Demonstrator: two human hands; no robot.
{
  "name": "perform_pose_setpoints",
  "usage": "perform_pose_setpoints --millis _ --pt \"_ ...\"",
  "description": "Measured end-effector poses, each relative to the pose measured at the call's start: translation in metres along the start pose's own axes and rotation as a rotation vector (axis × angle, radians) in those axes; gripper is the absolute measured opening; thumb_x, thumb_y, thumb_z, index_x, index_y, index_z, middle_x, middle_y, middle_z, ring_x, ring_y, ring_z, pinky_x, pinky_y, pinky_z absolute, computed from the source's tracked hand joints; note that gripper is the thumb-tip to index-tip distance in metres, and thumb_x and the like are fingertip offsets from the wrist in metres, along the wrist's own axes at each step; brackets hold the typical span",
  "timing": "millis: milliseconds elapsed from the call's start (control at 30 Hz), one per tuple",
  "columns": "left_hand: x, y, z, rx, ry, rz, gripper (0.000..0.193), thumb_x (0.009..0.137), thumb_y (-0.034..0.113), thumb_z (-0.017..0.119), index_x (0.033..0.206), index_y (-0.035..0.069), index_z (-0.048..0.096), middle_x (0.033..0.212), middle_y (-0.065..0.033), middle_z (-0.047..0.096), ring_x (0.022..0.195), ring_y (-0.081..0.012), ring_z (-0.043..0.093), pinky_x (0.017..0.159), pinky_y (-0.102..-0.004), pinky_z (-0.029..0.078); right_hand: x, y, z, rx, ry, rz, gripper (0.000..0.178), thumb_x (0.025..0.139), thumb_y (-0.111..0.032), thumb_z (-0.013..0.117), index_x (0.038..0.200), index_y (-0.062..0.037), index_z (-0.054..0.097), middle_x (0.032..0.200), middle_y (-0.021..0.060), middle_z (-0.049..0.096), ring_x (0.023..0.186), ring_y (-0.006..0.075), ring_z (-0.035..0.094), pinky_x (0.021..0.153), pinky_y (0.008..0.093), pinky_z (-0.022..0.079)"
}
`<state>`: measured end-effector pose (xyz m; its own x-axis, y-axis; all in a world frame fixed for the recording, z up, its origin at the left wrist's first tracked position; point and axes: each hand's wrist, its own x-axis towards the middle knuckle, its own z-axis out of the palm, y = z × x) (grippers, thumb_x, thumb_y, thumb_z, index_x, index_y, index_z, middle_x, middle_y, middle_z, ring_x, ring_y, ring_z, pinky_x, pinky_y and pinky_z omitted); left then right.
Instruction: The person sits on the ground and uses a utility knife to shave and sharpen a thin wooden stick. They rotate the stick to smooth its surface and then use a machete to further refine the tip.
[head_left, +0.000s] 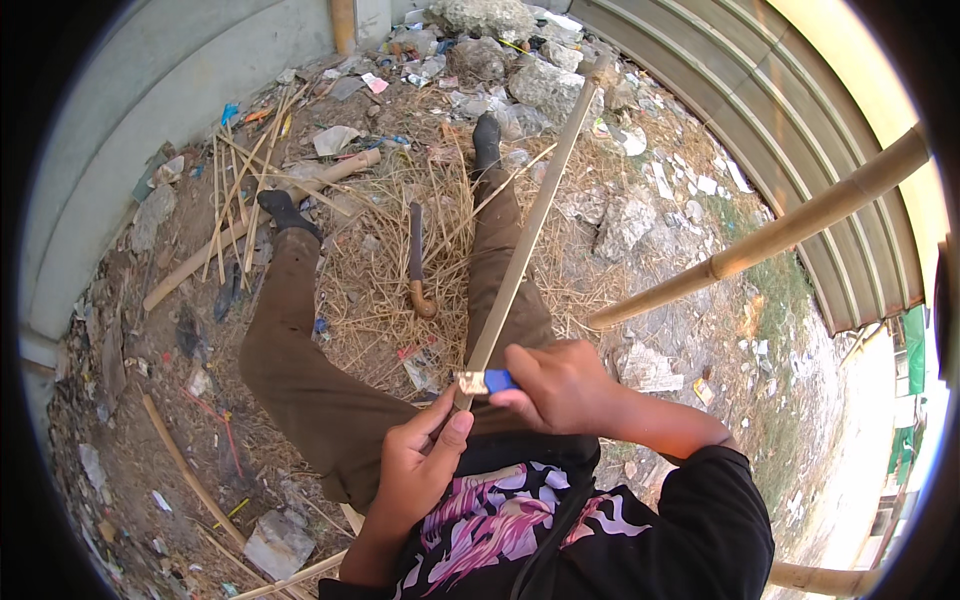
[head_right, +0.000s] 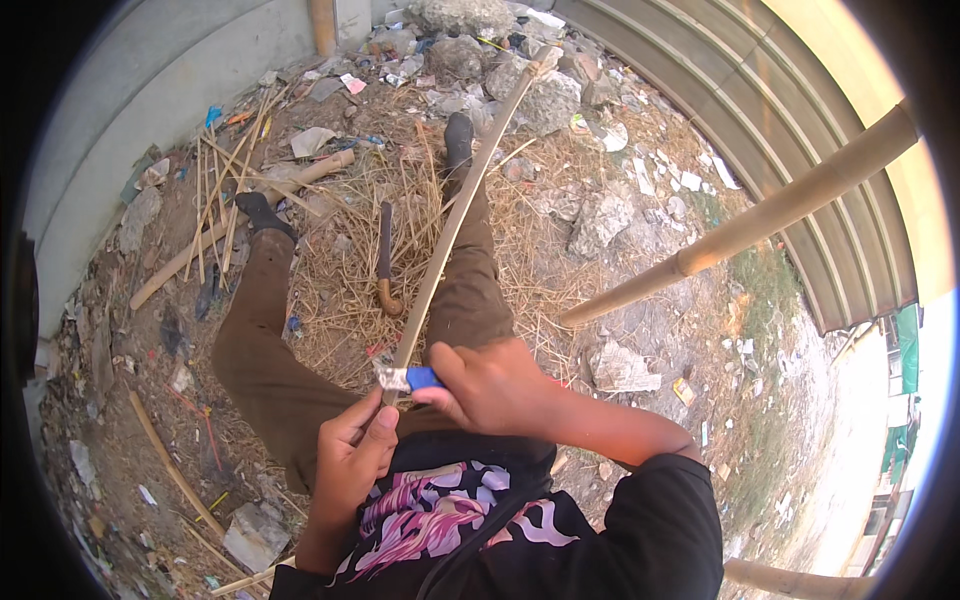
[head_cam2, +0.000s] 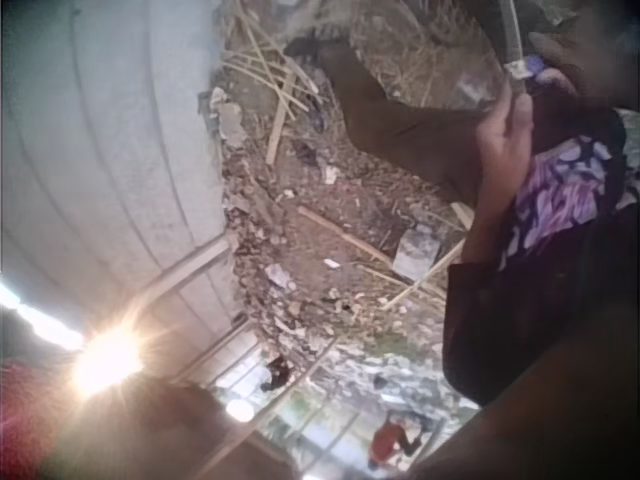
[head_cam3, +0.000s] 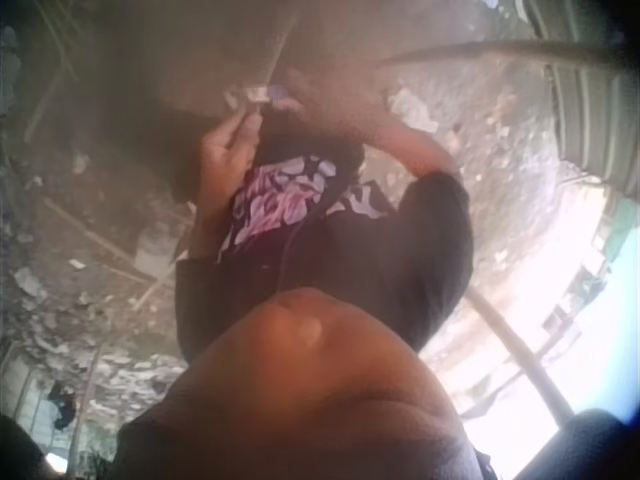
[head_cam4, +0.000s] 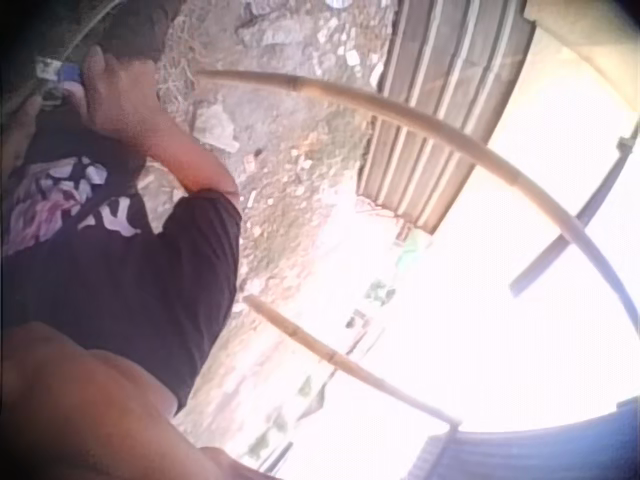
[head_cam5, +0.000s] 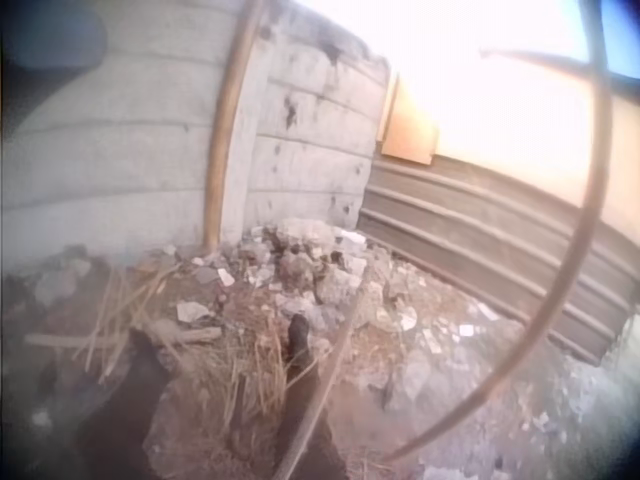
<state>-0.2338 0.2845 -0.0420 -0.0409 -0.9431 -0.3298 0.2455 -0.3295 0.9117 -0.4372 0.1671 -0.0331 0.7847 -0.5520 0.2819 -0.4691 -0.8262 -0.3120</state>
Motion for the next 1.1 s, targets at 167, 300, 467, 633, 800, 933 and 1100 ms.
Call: perform_pose_setpoints --millis 167,300,467,633,800,933,1100 --pt "0.002 0.000 -0.002 -0.012 0.009 -0.002 0.044 0.106 0.020 0.060 0.144 0.000 0.055 0.078 0.0070 0.051 0.066 0.0002 0.041 0.058 -0.0175 0.033 0.008 0.012 -0.006 -0.149 0.031 0.102 0.043 0.102 -0.049 0.053 0.088 -0.0089 0.051 0.060 0.0095 0.059 0.050 0.0319 0.062 0.042 0.0423 0.045" --pt "0.003 -0.003 0.000 -0.026 -0.005 -0.018 0.045 0.106 0.021 0.061 0.145 0.000 0.055 0.077 0.0078 0.050 0.064 0.0001 0.038 0.055 -0.0182 0.031 0.029 0.058 -0.017 -0.201 0.135 0.418 0.044 0.102 -0.050 0.053 0.089 -0.0086 0.050 0.060 0.0099 0.059 0.049 0.0324 0.062 0.042 0.0430 0.045" --pt "0.005 -0.001 -0.002 -0.104 -0.005 -0.059 0.047 0.106 0.023 0.061 0.147 0.001 0.053 0.075 0.0081 0.048 0.062 0.0001 0.038 0.054 -0.0184 0.031 0.004 0.009 0.004 -0.020 -0.053 -0.005 0.044 0.101 -0.047 0.056 0.085 -0.0070 0.049 0.061 0.0110 0.056 0.049 0.0336 0.060 0.047 0.0439 0.047" --pt "0.007 -0.005 -0.007 -0.030 0.008 -0.001 0.048 0.106 0.023 0.060 0.148 0.000 0.051 0.071 0.0087 0.046 0.059 0.0008 0.038 0.051 -0.0183 0.030 0.024 0.036 -0.001 -0.115 0.037 0.031 0.045 0.102 -0.049 0.054 0.086 -0.0078 0.049 0.060 0.0097 0.055 0.048 0.0317 0.059 0.043 0.0425 0.044" --pt "0.008 -0.003 -0.008 -0.086 0.040 -0.025 0.049 0.106 0.023 0.060 0.148 0.000 0.050 0.069 0.0096 0.043 0.055 0.0010 0.035 0.048 -0.0181 0.029 0.046 0.059 0.001 -0.198 0.156 0.232 0.041 0.105 -0.047 0.049 0.090 -0.0078 0.051 0.055 0.0103 0.054 0.049 0.0332 0.060 0.044 0.0453 0.042" --pt "0.005 -0.008 -0.006 -0.094 0.006 -0.058 0.048 0.106 0.023 0.059 0.148 0.002 0.051 0.068 0.0099 0.042 0.054 0.0010 0.034 0.047 -0.0182 0.028 0.061 0.096 -0.005 -0.198 0.253 0.450 0.040 0.105 -0.045 0.049 0.092 -0.0075 0.052 0.055 0.0112 0.055 0.050 0.0346 0.061 0.046 0.0460 0.043" --pt "0.004 -0.004 -0.009 -0.129 -0.005 -0.082 0.046 0.107 0.022 0.058 0.148 0.003 0.052 0.068 0.0096 0.042 0.054 0.0013 0.034 0.047 -0.0184 0.027 0.037 0.058 0.003 -0.138 0.136 0.164 0.042 0.105 -0.046 0.049 0.090 -0.0076 0.052 0.055 0.0109 0.053 0.050 0.0351 0.059 0.045 0.0454 0.043"
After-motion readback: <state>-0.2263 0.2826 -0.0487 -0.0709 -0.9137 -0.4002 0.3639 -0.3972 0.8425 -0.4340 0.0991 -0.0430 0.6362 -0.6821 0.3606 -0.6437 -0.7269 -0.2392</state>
